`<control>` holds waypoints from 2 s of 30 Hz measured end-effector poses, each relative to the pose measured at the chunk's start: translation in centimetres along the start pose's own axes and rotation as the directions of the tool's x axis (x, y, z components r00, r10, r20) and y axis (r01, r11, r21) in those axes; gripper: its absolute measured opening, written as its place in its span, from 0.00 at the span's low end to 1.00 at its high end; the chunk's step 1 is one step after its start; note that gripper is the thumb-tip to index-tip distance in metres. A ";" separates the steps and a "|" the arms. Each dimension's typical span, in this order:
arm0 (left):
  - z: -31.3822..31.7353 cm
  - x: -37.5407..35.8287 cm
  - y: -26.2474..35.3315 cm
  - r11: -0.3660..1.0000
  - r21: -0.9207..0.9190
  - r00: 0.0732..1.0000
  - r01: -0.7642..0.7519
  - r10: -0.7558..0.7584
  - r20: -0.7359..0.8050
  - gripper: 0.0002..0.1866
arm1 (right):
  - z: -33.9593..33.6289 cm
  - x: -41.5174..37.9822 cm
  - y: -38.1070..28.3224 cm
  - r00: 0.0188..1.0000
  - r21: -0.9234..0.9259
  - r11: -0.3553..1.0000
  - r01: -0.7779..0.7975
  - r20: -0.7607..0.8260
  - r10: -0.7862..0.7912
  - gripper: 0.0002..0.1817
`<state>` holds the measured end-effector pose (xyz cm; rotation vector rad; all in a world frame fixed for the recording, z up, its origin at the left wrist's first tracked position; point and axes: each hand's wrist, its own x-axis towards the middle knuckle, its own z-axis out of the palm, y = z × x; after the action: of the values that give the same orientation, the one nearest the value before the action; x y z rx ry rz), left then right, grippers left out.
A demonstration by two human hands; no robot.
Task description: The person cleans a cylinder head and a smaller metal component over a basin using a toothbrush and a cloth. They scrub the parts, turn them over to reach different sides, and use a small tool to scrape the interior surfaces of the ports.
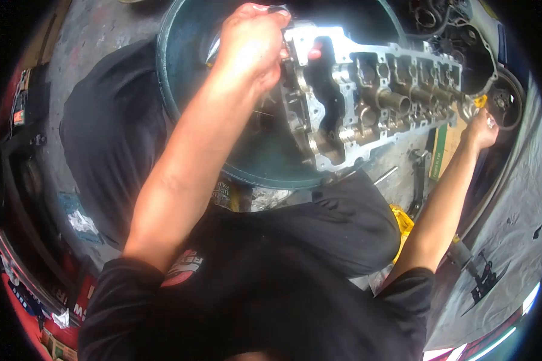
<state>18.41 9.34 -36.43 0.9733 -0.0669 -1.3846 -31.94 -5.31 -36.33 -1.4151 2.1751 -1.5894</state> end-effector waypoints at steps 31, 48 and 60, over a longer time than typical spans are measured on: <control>2.7 2.2 2.4 0.967 0.248 0.998 0.065 -0.065 -0.007 0.07 | -1.0 -36.1 -23.3 0.720 -0.408 0.657 0.634 0.621 -0.309 0.38; 4.4 -0.9 5.4 0.964 0.232 0.962 0.132 -0.181 0.207 0.08 | -0.8 -36.4 -24.2 0.787 -0.444 0.744 0.500 0.592 -0.176 0.37; 4.3 0.7 5.2 0.905 0.388 0.952 0.173 -0.255 0.170 0.10 | -0.8 -36.4 -24.2 0.812 -0.450 0.786 0.424 0.574 -0.110 0.41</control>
<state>20.20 5.86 -30.94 1.1618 -0.4086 -1.7204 2.92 20.73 -31.93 -2.1066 2.2198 -0.4524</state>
